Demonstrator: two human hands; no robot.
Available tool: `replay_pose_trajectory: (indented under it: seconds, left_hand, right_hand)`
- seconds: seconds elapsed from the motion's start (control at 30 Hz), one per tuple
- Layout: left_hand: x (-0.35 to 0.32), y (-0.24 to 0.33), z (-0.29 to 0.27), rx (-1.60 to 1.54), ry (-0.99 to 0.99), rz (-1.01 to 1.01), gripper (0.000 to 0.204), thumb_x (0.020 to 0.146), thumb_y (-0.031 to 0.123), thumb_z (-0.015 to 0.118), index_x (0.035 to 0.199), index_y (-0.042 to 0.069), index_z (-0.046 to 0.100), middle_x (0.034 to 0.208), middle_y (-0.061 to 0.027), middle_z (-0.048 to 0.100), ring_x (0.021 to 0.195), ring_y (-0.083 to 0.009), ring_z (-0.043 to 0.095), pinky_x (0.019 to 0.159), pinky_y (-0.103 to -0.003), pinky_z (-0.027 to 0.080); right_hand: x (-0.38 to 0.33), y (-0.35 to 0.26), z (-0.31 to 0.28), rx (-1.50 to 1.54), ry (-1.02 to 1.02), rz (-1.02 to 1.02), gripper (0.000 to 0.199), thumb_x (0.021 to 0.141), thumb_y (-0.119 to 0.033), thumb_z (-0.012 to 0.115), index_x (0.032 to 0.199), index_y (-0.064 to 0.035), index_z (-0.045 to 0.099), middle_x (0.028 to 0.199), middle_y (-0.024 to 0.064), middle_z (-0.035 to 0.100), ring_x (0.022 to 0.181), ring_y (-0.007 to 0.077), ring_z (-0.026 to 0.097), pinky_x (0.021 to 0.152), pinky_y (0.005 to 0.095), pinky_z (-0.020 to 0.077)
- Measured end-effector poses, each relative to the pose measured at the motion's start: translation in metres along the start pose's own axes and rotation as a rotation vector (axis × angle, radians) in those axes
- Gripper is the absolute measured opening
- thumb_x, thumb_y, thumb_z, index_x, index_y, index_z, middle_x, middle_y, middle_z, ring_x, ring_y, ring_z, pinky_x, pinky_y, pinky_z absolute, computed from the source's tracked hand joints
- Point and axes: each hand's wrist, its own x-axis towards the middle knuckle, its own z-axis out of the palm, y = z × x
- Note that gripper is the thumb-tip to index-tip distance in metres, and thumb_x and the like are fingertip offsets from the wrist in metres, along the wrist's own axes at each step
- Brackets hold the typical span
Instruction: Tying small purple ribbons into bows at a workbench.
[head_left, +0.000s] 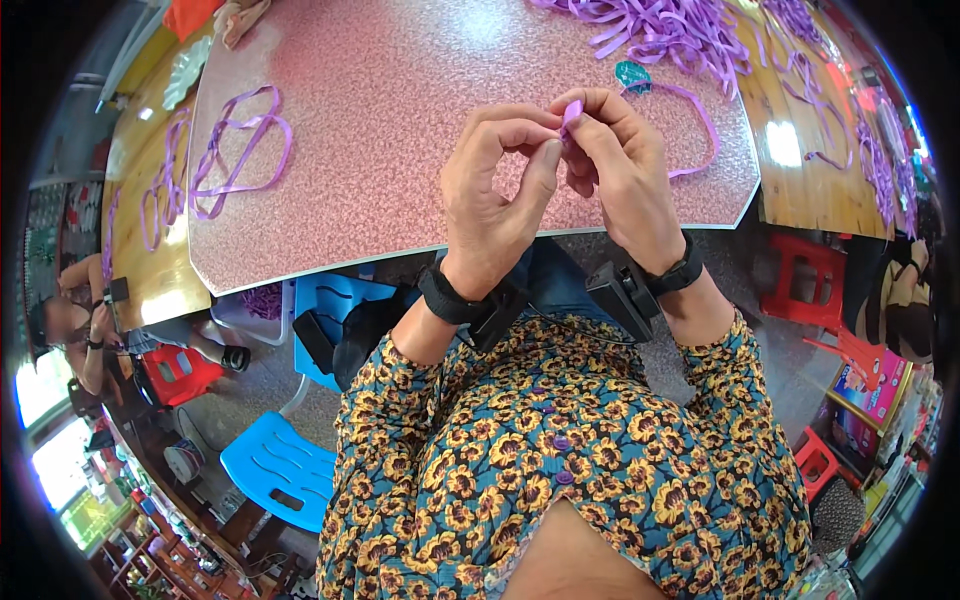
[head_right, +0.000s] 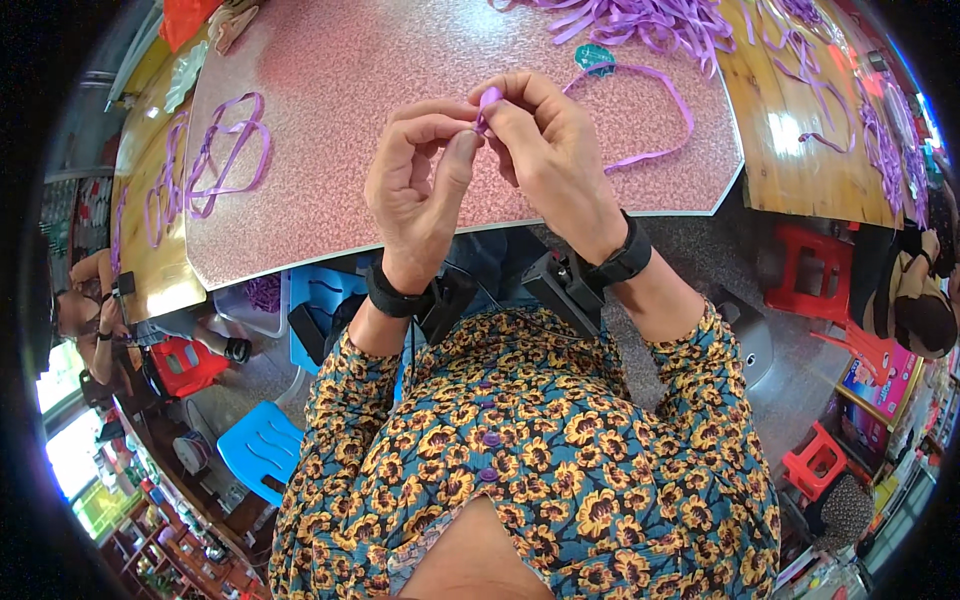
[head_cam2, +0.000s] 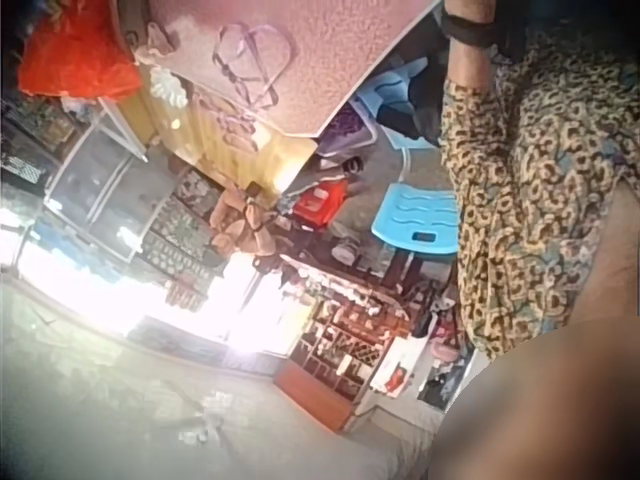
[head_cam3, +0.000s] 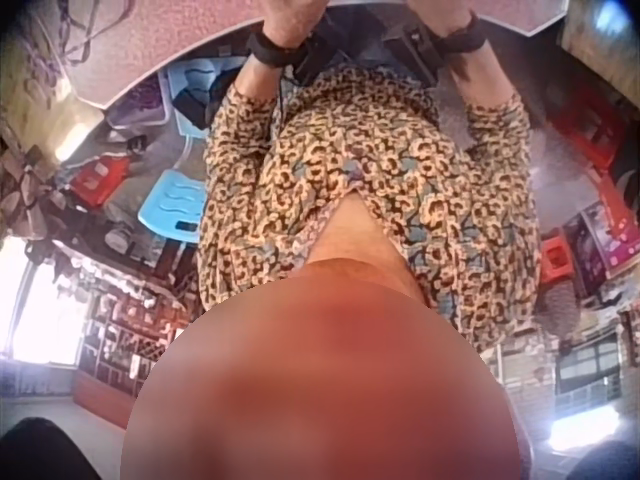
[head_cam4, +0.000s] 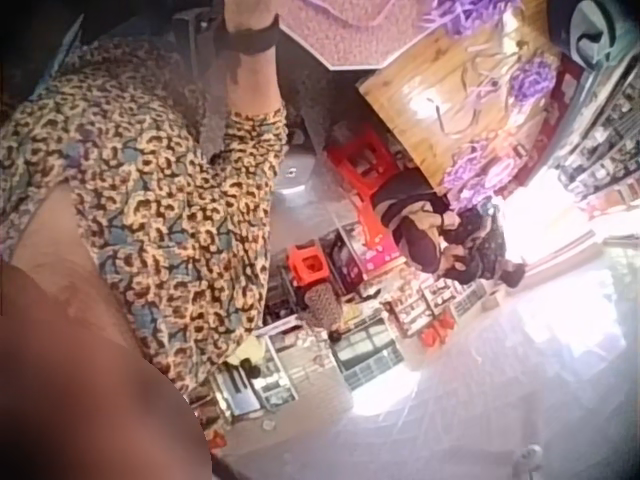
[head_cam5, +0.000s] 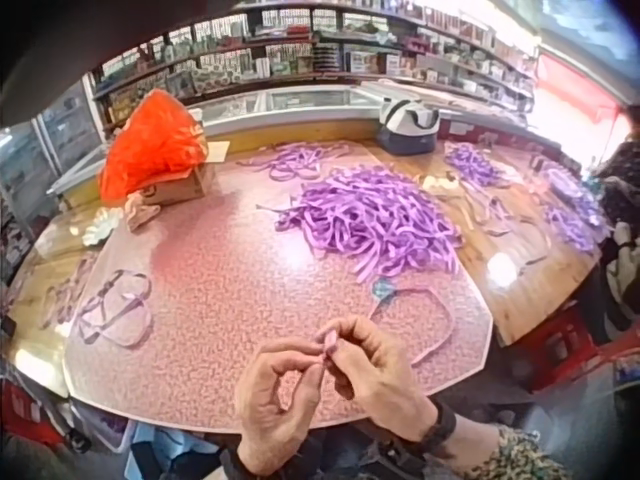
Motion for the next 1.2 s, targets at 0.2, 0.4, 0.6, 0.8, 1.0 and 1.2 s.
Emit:
replay_pose_trajectory:
  seconds: [0.2, 0.4, 0.6, 0.8, 1.0, 1.2]
  left_hand:
    - [-0.001, 0.004, 0.005, -0.616, 0.027, -0.508, 0.014, 0.097, 0.012, 0.056, 0.104, 0.000, 0.054, 0.105, -0.0086, 0.061, 0.085, -0.0126, 0.061, 0.075, -0.028, 0.052]
    - [0.004, 0.009, 0.009, -0.634, -0.009, -0.562, 0.017, 0.099, 0.015, 0.054, 0.106, 0.001, 0.051, 0.092, -0.0090, 0.063, 0.077, -0.0142, 0.063, 0.074, -0.027, 0.053]
    - [0.008, 0.017, 0.011, -0.626, -0.063, -0.512, 0.017, 0.100, 0.016, 0.052, 0.108, 0.001, 0.050, 0.092, -0.0097, 0.063, 0.078, -0.0160, 0.062, 0.075, -0.029, 0.052]
    - [0.011, 0.016, 0.004, -0.335, -0.086, -0.357, 0.014, 0.099, 0.010, 0.053, 0.108, 0.000, 0.049, 0.092, -0.0087, 0.061, 0.080, -0.0130, 0.062, 0.074, -0.026, 0.052]
    - [0.015, 0.016, 0.003, -0.387, -0.018, -0.431, 0.023, 0.094, 0.007, 0.060, 0.113, -0.001, 0.049, 0.092, -0.0105, 0.062, 0.079, -0.0126, 0.063, 0.069, -0.024, 0.052]
    - [0.020, 0.021, -0.007, -0.414, 0.010, -0.545, 0.037, 0.091, 0.008, 0.065, 0.121, -0.002, 0.044, 0.087, -0.0131, 0.067, 0.072, -0.0158, 0.067, 0.062, -0.023, 0.052]
  right_hand:
    - [0.001, 0.005, -0.005, 0.093, 0.001, -0.090, 0.014, 0.097, -0.013, 0.055, 0.108, -0.0059, 0.061, 0.084, -0.0018, 0.061, 0.066, -0.0007, 0.049, 0.054, 0.0151, 0.0385]
    - [0.002, 0.006, -0.009, 0.065, 0.077, -0.195, 0.016, 0.095, -0.013, 0.060, 0.109, -0.0040, 0.062, 0.089, -0.0007, 0.064, 0.072, 0.0012, 0.053, 0.061, 0.0157, 0.0432]
    - [0.003, -0.010, -0.015, -0.113, -0.035, -0.243, 0.017, 0.095, -0.015, 0.062, 0.108, -0.0039, 0.063, 0.090, -0.0026, 0.062, 0.076, 0.0016, 0.054, 0.062, 0.0161, 0.0429]
    - [0.007, -0.019, -0.024, -0.299, -0.180, -0.349, 0.014, 0.091, -0.007, 0.066, 0.104, -0.0013, 0.064, 0.089, -0.0012, 0.064, 0.078, 0.0044, 0.058, 0.067, 0.0174, 0.0466]
    - [0.001, -0.016, -0.019, -0.187, -0.161, -0.206, 0.014, 0.088, -0.001, 0.067, 0.101, -0.0006, 0.064, 0.093, 0.0015, 0.066, 0.087, 0.0076, 0.062, 0.075, 0.0194, 0.0499]
    - [0.001, -0.012, -0.023, -0.599, -0.107, -0.395, 0.016, 0.085, 0.002, 0.068, 0.100, -0.0016, 0.066, 0.092, 0.0040, 0.064, 0.080, 0.0090, 0.060, 0.068, 0.0226, 0.0489]
